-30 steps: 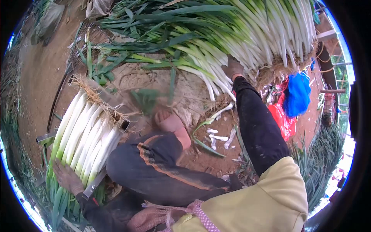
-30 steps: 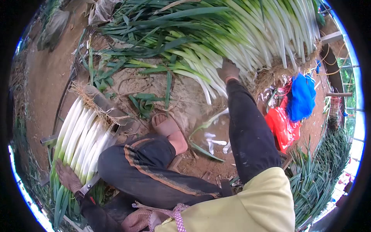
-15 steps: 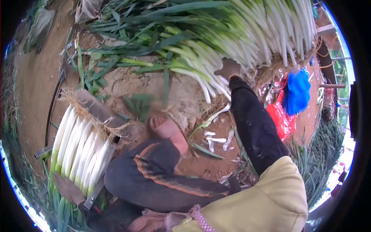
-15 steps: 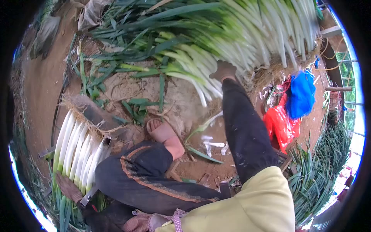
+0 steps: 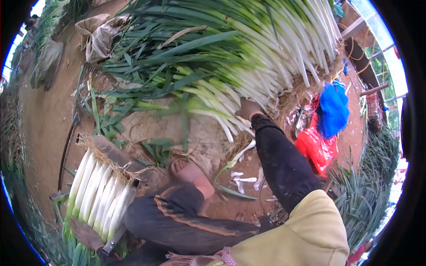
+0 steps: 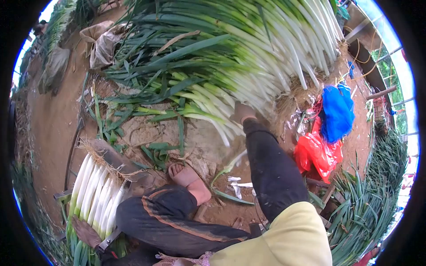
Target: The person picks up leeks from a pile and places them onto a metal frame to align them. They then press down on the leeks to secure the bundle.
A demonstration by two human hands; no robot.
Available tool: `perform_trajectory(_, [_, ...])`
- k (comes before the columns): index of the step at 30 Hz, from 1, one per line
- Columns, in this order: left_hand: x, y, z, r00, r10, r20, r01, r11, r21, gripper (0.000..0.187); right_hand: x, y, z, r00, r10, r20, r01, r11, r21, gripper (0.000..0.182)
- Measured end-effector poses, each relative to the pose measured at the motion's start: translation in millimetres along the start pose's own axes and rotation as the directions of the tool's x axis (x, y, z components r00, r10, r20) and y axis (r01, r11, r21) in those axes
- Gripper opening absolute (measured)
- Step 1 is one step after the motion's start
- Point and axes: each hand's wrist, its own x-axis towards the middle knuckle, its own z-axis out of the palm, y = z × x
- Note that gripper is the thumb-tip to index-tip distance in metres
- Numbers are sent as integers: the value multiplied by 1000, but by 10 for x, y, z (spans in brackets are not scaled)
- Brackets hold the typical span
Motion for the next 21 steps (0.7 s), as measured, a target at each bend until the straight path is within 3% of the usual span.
perform_trajectory(1, [5,35,-84,997,-31,65,33,999,-15,51,6,36,-108,998,-59,-7,58,989,-135,71])
perform_trajectory(3, [-8,0,2,999,-14,30,14,1000,-5,51,-129,69,-552,971,-50,-235,13,988,-155,67])
perform_trajectory(5, [-3,-29,70,999,-15,52,15,1000,8,51,-342,63,-1162,874,-23,-485,-73,981,-178,65])
perform_trajectory(6, [8,1,16,996,-34,88,33,999,12,52,-367,145,-1407,790,-2,-612,-139,973,-184,66])
perform_trajectory(8, [18,107,-188,985,-69,156,67,998,18,52,-223,525,-1774,456,-133,-880,-111,973,-205,70])
perform_trajectory(11, [39,112,-224,979,-68,192,60,997,45,53,-173,891,-2313,452,95,-887,-275,961,-38,75])
perform_trajectory(14, [40,63,-221,977,-45,207,46,999,-1,53,-200,1167,-2728,461,283,-841,-238,953,190,77])
perform_trajectory(15, [52,1,-154,977,-30,210,38,999,-33,53,-225,1211,-2794,473,290,-832,-246,950,191,79])
perform_trajectory(18, [75,-106,-152,972,30,234,7,987,-159,53,-193,1450,-3058,367,384,-847,-259,917,304,82])
perform_trajectory(21, [44,-260,-128,960,57,273,44,935,-351,54,-126,1661,-3363,373,429,-823,-232,902,364,86])
